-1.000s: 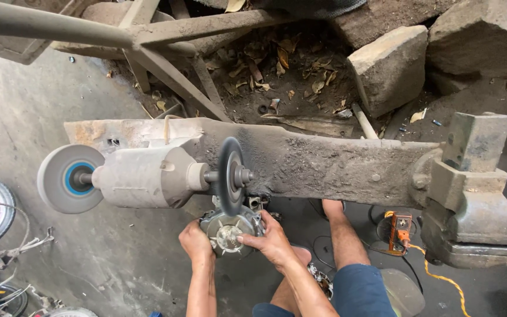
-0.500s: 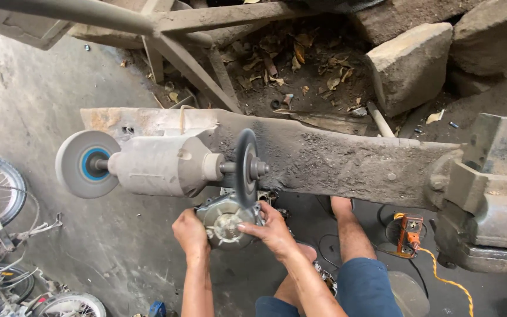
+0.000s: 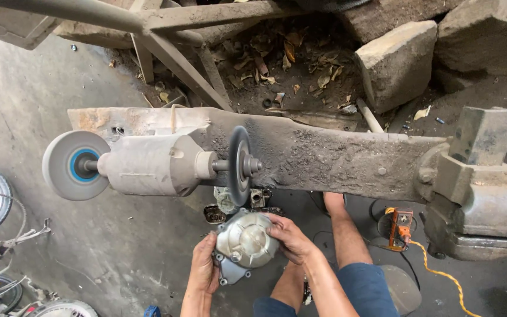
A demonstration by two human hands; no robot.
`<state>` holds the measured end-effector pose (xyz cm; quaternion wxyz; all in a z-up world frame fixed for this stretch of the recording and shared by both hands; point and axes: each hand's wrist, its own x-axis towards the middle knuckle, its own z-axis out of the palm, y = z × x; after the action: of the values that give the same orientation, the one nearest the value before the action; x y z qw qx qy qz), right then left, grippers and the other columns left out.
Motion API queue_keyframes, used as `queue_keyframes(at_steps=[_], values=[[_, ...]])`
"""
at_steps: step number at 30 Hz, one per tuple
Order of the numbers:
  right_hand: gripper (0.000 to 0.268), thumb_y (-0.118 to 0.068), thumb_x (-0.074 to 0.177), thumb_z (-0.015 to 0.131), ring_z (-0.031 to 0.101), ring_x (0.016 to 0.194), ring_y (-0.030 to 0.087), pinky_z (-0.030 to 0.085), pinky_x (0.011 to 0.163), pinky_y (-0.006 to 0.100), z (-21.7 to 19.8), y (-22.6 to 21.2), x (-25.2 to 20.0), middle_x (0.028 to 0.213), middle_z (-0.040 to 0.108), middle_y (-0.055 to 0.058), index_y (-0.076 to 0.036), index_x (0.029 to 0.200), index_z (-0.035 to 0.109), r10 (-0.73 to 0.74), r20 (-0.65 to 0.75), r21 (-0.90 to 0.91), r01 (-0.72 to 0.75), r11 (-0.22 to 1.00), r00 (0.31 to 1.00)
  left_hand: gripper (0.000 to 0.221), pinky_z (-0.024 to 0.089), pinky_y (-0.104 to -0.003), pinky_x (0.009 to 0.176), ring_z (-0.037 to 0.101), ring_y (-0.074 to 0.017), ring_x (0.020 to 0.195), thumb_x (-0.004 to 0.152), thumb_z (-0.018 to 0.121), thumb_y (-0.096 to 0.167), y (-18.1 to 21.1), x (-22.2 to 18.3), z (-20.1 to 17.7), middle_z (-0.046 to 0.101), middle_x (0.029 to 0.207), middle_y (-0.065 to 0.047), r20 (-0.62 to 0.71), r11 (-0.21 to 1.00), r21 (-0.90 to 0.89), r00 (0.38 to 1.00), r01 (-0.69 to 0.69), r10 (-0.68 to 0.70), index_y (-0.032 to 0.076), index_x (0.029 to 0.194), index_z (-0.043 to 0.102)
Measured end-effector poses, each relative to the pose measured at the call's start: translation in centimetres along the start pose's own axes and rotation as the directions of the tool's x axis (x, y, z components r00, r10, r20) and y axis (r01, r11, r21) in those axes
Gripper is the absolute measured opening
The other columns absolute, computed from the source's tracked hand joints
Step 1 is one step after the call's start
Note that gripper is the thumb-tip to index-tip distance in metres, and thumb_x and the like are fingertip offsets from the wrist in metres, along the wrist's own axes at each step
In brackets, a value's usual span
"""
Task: Cleaning or polishing a motorcycle engine casing using a bench-mounted grinder with a wire brush wheel.
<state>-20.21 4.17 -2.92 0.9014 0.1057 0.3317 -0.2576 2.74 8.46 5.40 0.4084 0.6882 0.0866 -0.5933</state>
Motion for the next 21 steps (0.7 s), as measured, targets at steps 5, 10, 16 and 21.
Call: queue_keyframes(at_steps=[5, 10, 16, 21], values=[[0.048, -0.024, 0.101, 0.058, 0.069, 0.094, 0.018, 0.059, 0.073, 0.029, 1.0, 3.0, 1.1, 0.122, 0.072, 0.017, 0.005, 0.139, 0.059, 0.009, -0.102, 0.097, 0.001, 0.995, 0.995, 0.037, 0.051, -0.035, 0.073, 0.062, -0.0214, 0.080, 0.104, 0.057, 0.024, -0.1, -1.8, 1.8, 0.071, 0.099, -0.019, -0.183, 0.989, 0.064, 0.972, -0.136, 0.146, -0.011, 0.112, 0.066], [0.052, -0.013, 0.094, 0.063, 0.061, 0.119, 0.021, 0.047, 0.104, 0.041, 2.5, 3.8, 1.2, 0.134, 0.066, 0.011, -0.007, 0.145, 0.055, 0.050, -0.109, 0.327, -0.012, 0.945, 0.993, 0.023, 0.045, -0.028, 0.076, 0.055, -0.0130, 0.082, 0.105, 0.057, 0.014, 0.0, -3.3, 4.8, 0.064, 0.094, -0.009, -0.153, 0.909, 0.205, 0.906, -0.362, 0.395, -0.007, 0.107, 0.067], [0.034, -0.020, 0.096, 0.067, 0.069, 0.102, 0.022, 0.049, 0.082, 0.038, 2.2, 5.0, 3.0, 0.121, 0.073, 0.010, -0.007, 0.128, 0.066, 0.063, -0.021, 0.438, -0.047, 0.898, 0.998, 0.035, 0.048, -0.027, 0.075, 0.060, -0.0143, 0.081, 0.105, 0.055, 0.019, 1.5, -3.3, 8.3, 0.073, 0.095, -0.012, -0.297, 0.798, 0.460, 0.780, -0.388, 0.551, -0.011, 0.112, 0.072], [0.054, -0.012, 0.091, 0.073, 0.067, 0.090, 0.016, 0.059, 0.068, 0.026, 6.2, 1.7, 3.0, 0.116, 0.068, 0.011, 0.000, 0.141, 0.054, -0.038, 0.123, 0.366, -0.010, 0.930, 0.992, 0.043, 0.048, -0.027, 0.063, 0.058, -0.0132, 0.071, 0.113, 0.048, 0.031, 3.5, -2.8, 8.4, 0.067, 0.088, -0.011, -0.442, 0.848, 0.313, 0.725, -0.427, 0.528, -0.006, 0.100, 0.066]])
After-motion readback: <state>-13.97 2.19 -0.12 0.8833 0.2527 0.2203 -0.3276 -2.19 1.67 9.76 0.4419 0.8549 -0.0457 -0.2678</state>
